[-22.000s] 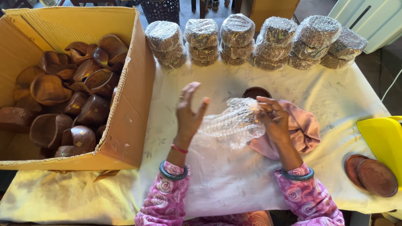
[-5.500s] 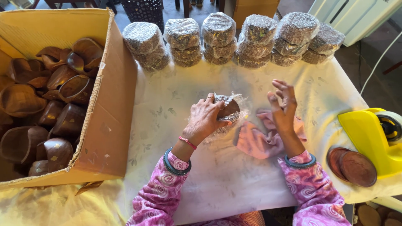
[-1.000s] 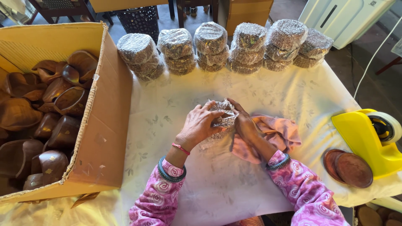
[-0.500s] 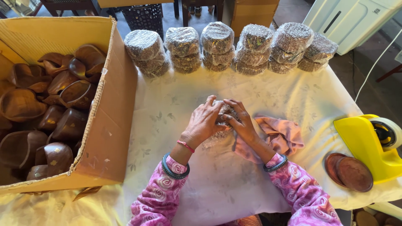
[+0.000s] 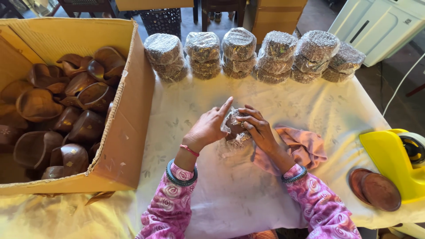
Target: Clean and wrap small clay bowls in bubble wrap and secure them with tape for shipment.
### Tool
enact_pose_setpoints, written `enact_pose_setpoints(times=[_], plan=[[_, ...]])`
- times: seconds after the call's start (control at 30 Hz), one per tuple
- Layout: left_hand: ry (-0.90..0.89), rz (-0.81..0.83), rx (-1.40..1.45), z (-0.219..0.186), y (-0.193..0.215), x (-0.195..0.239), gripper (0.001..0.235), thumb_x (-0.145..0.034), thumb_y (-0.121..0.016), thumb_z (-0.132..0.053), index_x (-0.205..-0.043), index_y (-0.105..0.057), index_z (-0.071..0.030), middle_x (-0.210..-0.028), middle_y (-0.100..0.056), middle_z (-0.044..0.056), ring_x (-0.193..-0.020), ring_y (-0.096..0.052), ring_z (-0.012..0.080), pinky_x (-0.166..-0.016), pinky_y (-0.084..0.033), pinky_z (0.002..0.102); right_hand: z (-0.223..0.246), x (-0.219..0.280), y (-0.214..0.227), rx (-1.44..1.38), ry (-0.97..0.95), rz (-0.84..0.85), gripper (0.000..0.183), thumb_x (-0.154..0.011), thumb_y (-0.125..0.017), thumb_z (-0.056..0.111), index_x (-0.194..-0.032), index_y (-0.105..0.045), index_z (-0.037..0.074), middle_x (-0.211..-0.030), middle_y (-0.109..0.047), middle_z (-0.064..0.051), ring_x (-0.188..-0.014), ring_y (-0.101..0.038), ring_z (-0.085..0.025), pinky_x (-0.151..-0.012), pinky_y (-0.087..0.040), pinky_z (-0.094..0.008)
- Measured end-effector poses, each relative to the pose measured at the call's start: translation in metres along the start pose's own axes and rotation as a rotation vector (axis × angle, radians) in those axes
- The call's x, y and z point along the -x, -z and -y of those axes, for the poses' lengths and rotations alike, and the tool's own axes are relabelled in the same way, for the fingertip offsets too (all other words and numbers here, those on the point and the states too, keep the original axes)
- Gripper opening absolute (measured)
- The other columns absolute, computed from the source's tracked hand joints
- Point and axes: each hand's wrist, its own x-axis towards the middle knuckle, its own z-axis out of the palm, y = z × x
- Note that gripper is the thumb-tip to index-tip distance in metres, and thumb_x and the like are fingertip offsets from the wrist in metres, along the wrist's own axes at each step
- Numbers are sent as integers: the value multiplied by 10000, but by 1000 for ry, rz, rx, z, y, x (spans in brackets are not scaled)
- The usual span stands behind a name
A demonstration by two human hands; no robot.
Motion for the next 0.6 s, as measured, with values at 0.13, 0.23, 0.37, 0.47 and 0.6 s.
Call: enact_pose_setpoints(times=[0.13,0.23,0.37,0.47,0.6], plan=[[130,203,-88,-2,8,1,1172,-677,-895,-230,-1585,-163,-117,-1047,-693,228,-1021,-662,407,-884,-536,476,-3,1,-1,34,0,-22,283,-985,-558,92,-1207,-731,54,-1410,-637,-127,-1462,-457,-343,-1210,-360,-442],[130,184,-188,14,-6,-3,974,-740,-764,-96,-1579,-270,-108,-1006,-711,220,-959,-689,400,-823,-560,486,-7,2,-3,39,6,-38,279,-972,-577,74,-1201,-737,61,-1404,-644,-126,-1455,-467,-344,-1208,-366,-439],[107,-248,-149,26,-14,-8,516,-825,-671,-45,-1335,-596,-68,-933,-730,209,-912,-708,394,-804,-562,494,-9,3,-4,20,22,-46,278,-958,-598,59,-1195,-744,58,-1399,-647,-126,-1451,-469,-347,-1210,-359,-447],[143,-354,108,21,-37,-27,282,-836,-655,-75,-1109,-713,-114,-852,-739,167,-814,-747,339,-775,-596,443,-8,3,-5,12,28,-52,281,-949,-588,50,-1183,-743,50,-1403,-637,-133,-1447,-464,-356,-1208,-349,-454],[134,-457,141,1,-56,-30,122,-870,-700,-121,-990,-721,-113,-795,-729,174,-804,-728,365,-750,-579,464,-4,5,-4,25,23,-50,311,-943,-567,43,-1207,-730,66,-1423,-637,-140,-1451,-479,-341,-1216,-358,-444]])
